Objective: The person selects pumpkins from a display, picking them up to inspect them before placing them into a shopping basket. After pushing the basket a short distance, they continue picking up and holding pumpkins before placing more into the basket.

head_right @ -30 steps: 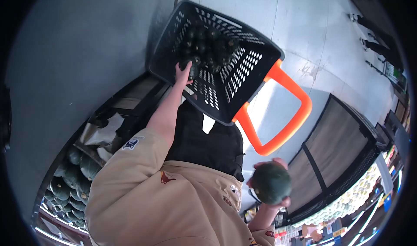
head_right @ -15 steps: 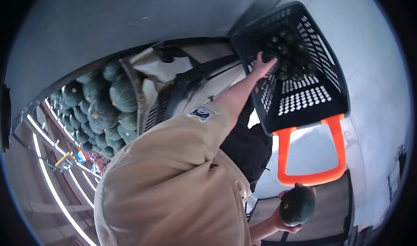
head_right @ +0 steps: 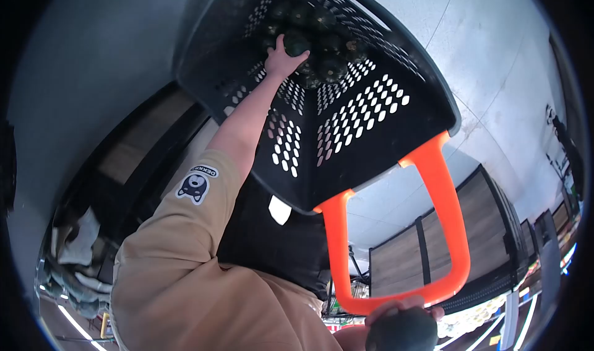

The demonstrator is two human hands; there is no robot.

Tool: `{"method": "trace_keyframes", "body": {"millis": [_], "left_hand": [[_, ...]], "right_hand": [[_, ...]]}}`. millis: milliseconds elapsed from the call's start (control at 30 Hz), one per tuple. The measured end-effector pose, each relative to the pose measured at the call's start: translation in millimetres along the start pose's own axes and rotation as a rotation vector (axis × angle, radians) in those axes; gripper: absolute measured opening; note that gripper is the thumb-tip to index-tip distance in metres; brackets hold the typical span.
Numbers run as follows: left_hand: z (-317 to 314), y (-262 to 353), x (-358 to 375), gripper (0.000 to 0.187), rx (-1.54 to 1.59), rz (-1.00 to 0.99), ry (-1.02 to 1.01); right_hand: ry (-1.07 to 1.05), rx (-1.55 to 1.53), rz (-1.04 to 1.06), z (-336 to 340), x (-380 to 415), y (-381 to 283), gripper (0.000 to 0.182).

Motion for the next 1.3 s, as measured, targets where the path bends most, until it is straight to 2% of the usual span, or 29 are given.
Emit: {"method": "trace_keyframes", "body": {"millis": [100, 167, 267, 367, 467, 500, 567, 600, 633, 667, 700, 733, 767, 800, 833, 900, 933, 1000, 1133, 1167, 1233, 1300], "left_hand": [[-17.2, 10.2, -27.7, 0.100, -0.082, -0.041, 0.052], [-19.9, 22.7, -42.1, 0.101, -0.212, -0.084, 0.141], [-26.6, 32.4, -60.4, 0.104, -0.319, -0.156, 0.156], [-39.9, 30.4, -75.0, 0.104, -0.469, -0.150, 0.095], [-37.6, 24.8, -57.7, 0.101, -0.377, -0.097, 0.054], [-29.2, 27.2, -41.7, 0.101, -0.320, -0.047, 0.043], [-13.5, 39.6, 6.4, 0.096, 0.004, -0.105, 0.111], [-6.4, 49.2, 35.0, 0.089, 0.179, -0.181, 0.139], [0.5, 61.9, 65.4, 0.071, 0.212, -0.263, 0.177], [16.6, 93.9, 125.4, 0.049, 0.538, -0.207, -0.273], [-10.7, 94.5, 141.8, 0.035, 0.562, -0.427, -0.318], [-2.2, 116.0, 202.2, 0.030, 0.873, -0.452, -0.656], [4.1, 129.7, 250.7, 0.035, 0.991, -0.416, -0.953], [18.5, 137.8, 299.8, 0.042, 1.122, -0.291, -1.241], [25.1, 141.4, 331.8, 0.047, 1.123, -0.405, -1.380], [58.0, 155.6, 366.5, 0.053, 1.055, -0.628, -1.265], [66.2, 158.7, 373.3, 0.053, 1.050, -0.636, -1.266], [71.0, 151.1, 368.5, 0.063, 0.843, -0.537, -1.111], [66.1, 145.3, 356.6, 0.061, 0.909, -0.591, -1.075], [64.1, 141.3, 346.9, 0.060, 0.967, -0.584, -1.052], [57.4, 122.1, 314.9, 0.057, 1.040, -0.452, -0.962], [41.0, 89.8, 258.2, 0.057, 1.023, -0.340, -0.759]], "right_hand": [[-0.049, 0.414, 0.095, -20.6, -11.3, -2.8, 0.078], [-0.035, 0.583, 0.110, -27.4, -16.5, -0.9, 0.079], [-0.011, 0.751, 0.131, -34.8, -19.1, 2.9, 0.080], [0.027, 0.927, 0.090, -42.0, -19.8, 8.7, 0.082], [0.066, 1.120, -0.032, -39.6, -14.4, 16.8, 0.083], [-0.278, 0.865, 0.114, -58.8, -15.4, 19.1, 0.092], [-0.413, 0.832, 0.193, -60.5, -14.7, 20.3, 0.097], [-0.435, 0.889, 0.222, -63.0, -15.0, 19.1, 0.093], [-0.457, 0.944, 0.250, -66.7, -15.4, 17.5, 0.089], [-0.517, 1.035, 0.321, -74.1, -16.4, 14.7, 0.085], [-0.524, 1.031, 0.330, -78.8, -16.6, 13.5, 0.080], [-0.534, 1.050, 0.351, -81.4, -15.3, 13.3, 0.079], [-0.543, 1.071, 0.370, -83.1, -13.6, 12.8, 0.078], [-0.568, 1.051, 0.367, -86.6, -11.6, 11.9, 0.078], [-0.583, 1.016, 0.382, -89.8, -9.5, 10.1, 0.073], [-0.621, 0.978, 0.423, -94.7, -4.9, 11.2, 0.073], [-0.669, 1.019, 0.445, -97.4, -2.0, 10.5, 0.074], [-0.720, 1.031, 0.430, -98.0, -0.3, 17.9, 0.077], [-0.796, 0.970, 0.377, -98.1, 1.4, 11.9, 0.077], [-0.783, 0.990, 0.384, -89.6, 4.4, 5.0, 0.077], [-0.684, 1.165, 0.552, -72.2, 9.9, -28.1, 0.074], [-0.465, 1.540, 0.686, -49.6, 9.5, -48.1, 0.070]]}}
Point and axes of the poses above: each hand's wrist, its own x-axis away from the middle knuckle, its own z-axis out of the back of the hand, y = z × x, the point moved 9 cm from there along -x, towards the middle knuckle, and after that the axes turned 6 degrees about -y, right-handed, at the moved point
